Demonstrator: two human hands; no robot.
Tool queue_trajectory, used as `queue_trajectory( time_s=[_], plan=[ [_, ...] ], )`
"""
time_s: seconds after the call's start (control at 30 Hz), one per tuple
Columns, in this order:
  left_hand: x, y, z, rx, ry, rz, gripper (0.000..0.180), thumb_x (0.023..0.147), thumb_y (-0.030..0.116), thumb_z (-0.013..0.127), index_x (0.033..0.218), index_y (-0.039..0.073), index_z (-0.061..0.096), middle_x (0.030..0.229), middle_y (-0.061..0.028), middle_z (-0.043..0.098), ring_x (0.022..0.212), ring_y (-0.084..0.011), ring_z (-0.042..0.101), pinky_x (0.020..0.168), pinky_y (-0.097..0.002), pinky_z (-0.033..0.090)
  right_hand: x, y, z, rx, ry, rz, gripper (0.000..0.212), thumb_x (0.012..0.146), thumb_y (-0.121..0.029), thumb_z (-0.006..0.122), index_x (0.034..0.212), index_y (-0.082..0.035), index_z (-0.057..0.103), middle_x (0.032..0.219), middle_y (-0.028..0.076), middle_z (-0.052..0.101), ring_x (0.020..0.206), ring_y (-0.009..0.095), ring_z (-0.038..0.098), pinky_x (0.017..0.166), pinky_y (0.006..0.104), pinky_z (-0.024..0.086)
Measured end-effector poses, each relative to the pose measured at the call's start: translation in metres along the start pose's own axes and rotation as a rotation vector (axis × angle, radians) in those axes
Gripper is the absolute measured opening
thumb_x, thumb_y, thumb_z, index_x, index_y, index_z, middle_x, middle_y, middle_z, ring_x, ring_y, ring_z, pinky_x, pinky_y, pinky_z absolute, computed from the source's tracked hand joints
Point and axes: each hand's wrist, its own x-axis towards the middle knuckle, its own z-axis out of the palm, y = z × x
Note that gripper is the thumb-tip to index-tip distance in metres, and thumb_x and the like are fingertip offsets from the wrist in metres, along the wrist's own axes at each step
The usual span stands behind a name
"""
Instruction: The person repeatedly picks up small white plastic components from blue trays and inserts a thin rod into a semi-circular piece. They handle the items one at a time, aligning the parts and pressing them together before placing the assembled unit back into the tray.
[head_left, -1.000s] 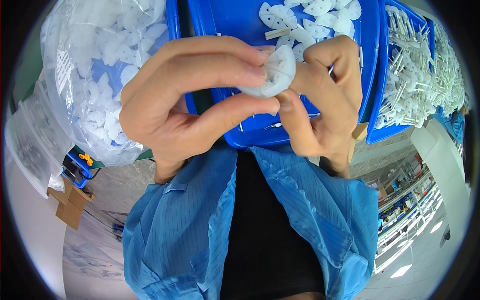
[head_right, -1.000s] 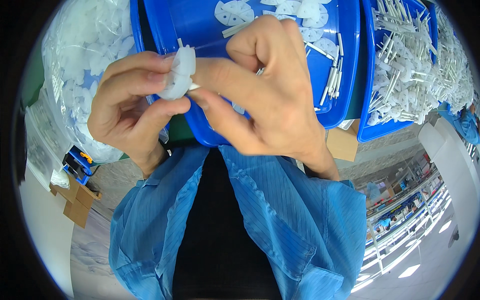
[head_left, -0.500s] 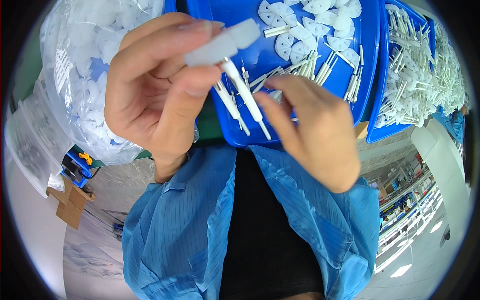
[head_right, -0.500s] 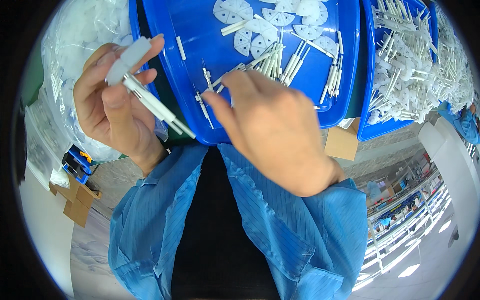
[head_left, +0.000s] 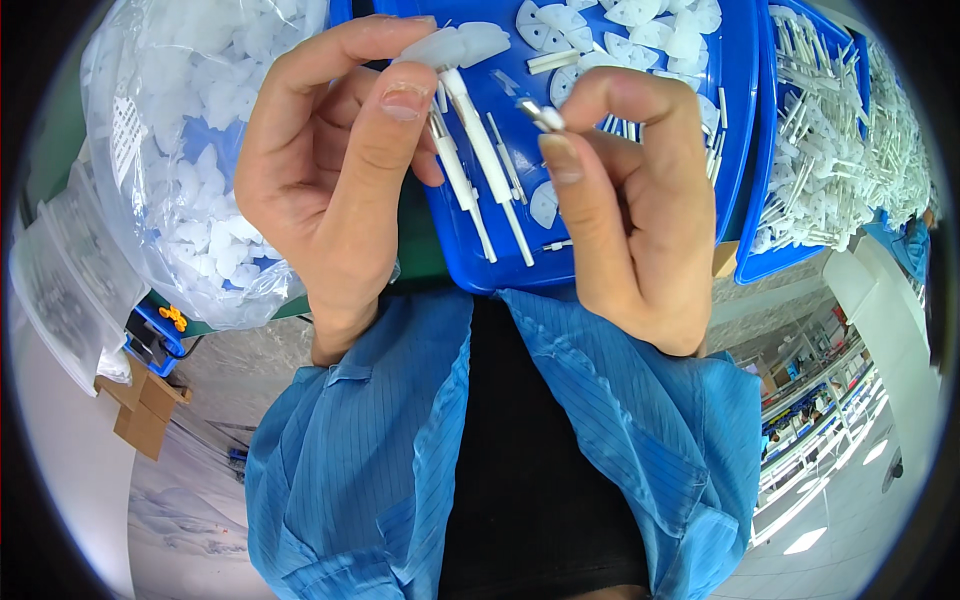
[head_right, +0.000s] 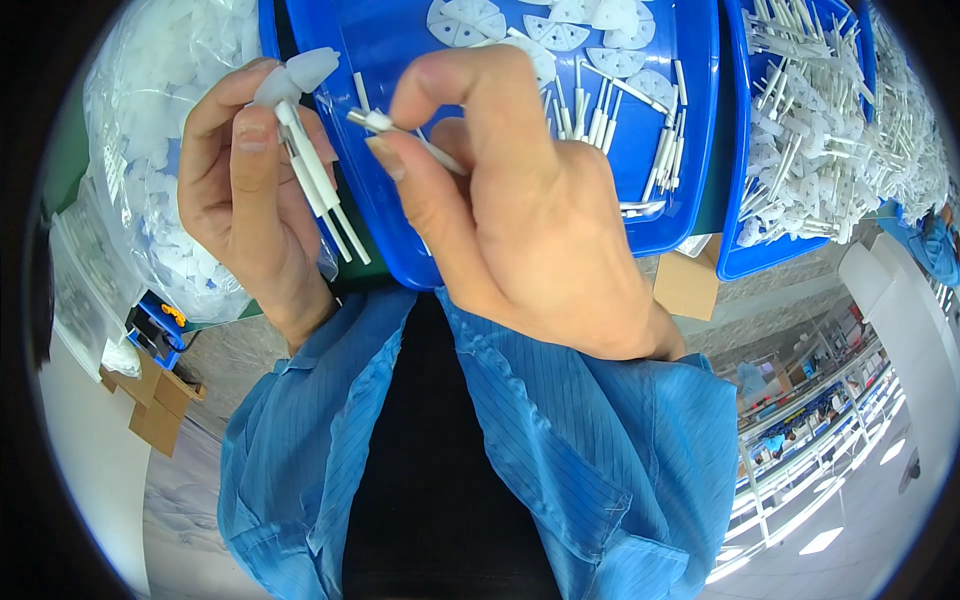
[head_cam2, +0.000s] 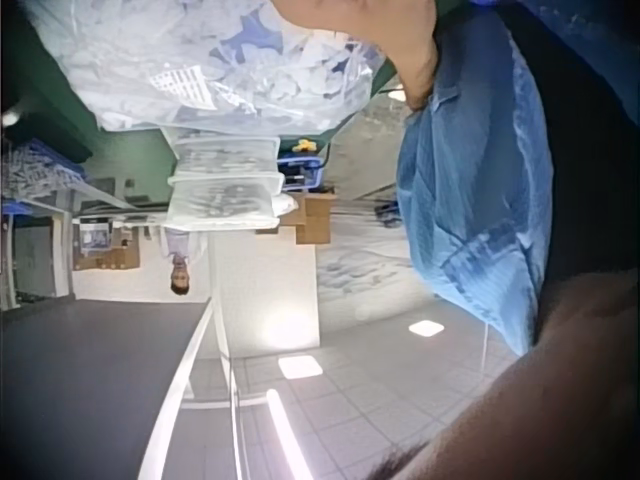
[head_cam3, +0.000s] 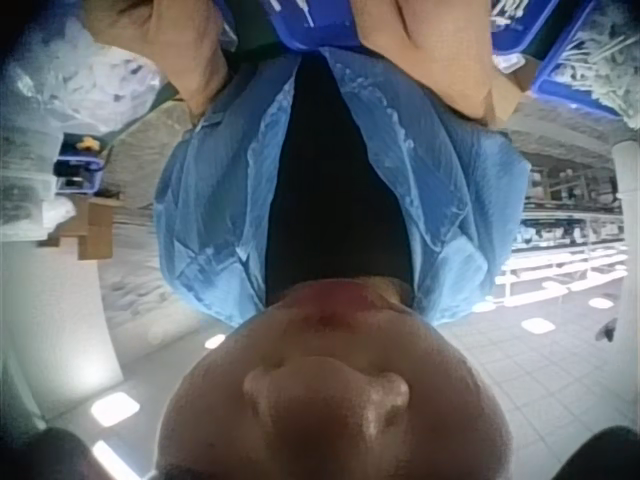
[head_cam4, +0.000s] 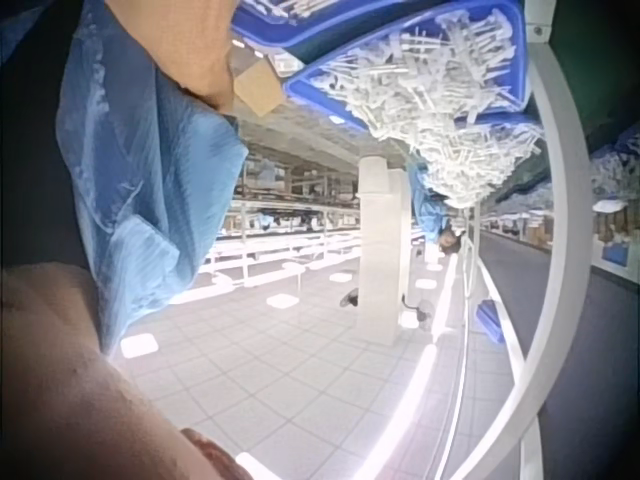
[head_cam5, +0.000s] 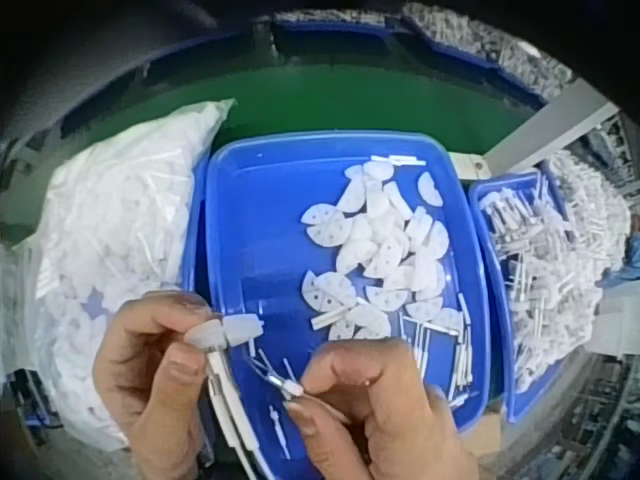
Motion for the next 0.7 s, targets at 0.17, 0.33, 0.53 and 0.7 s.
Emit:
queue_trajectory(
  time_s=[0.17,0.33,0.53,0.7],
  plan=[
    [0.003,0.023,0.015,-0.158,-0.089,0.011,0.030,0.095,0.016,0.059,0.112,-0.008,0.059,0.086,-0.0141,0.064,0.062,-0.0119,0.058,0.048,-0.0198,0.045,0.012,0.012,0.005,-0.138,0.063,-0.232,0.016,0.098,-0.004,0.051,0.112,0.000,0.058,0.094,0.008,0.069,0.069,0.007,0.058,0.063,0.0197,0.045],
    [0.006,0.023,0.010,-0.096,-0.127,-0.071,0.029,0.095,0.016,0.059,0.112,-0.008,0.059,0.091,-0.0163,0.063,0.061,-0.0123,0.058,0.048,-0.0209,0.046,0.008,0.009,0.008,-0.253,0.137,-0.254,0.012,0.095,-0.004,0.057,0.103,0.001,0.063,0.084,0.008,0.070,0.063,0.008,0.062,0.056,0.0208,0.047],
    [0.001,0.016,0.009,-0.150,-0.073,-0.086,0.029,0.095,0.016,0.058,0.111,-0.008,0.059,0.104,-0.0205,0.062,0.059,-0.0137,0.058,0.047,-0.0226,0.048,0.007,0.003,0.007,-0.285,0.079,-0.236,0.008,0.091,-0.002,0.059,0.097,0.001,0.064,0.074,0.007,0.069,0.054,0.008,0.060,0.050,0.0197,0.044],
    [-0.001,0.013,0.005,-0.131,-0.121,-0.009,0.031,0.096,0.020,0.057,0.111,-0.008,0.058,0.103,-0.0222,0.063,0.060,-0.0145,0.060,0.048,-0.0235,0.049,0.001,-0.004,0.002,-0.202,0.066,-0.208,0.007,0.092,-0.003,0.059,0.095,0.001,0.064,0.075,0.007,0.069,0.055,0.006,0.058,0.049,0.0195,0.044]
  ],
)
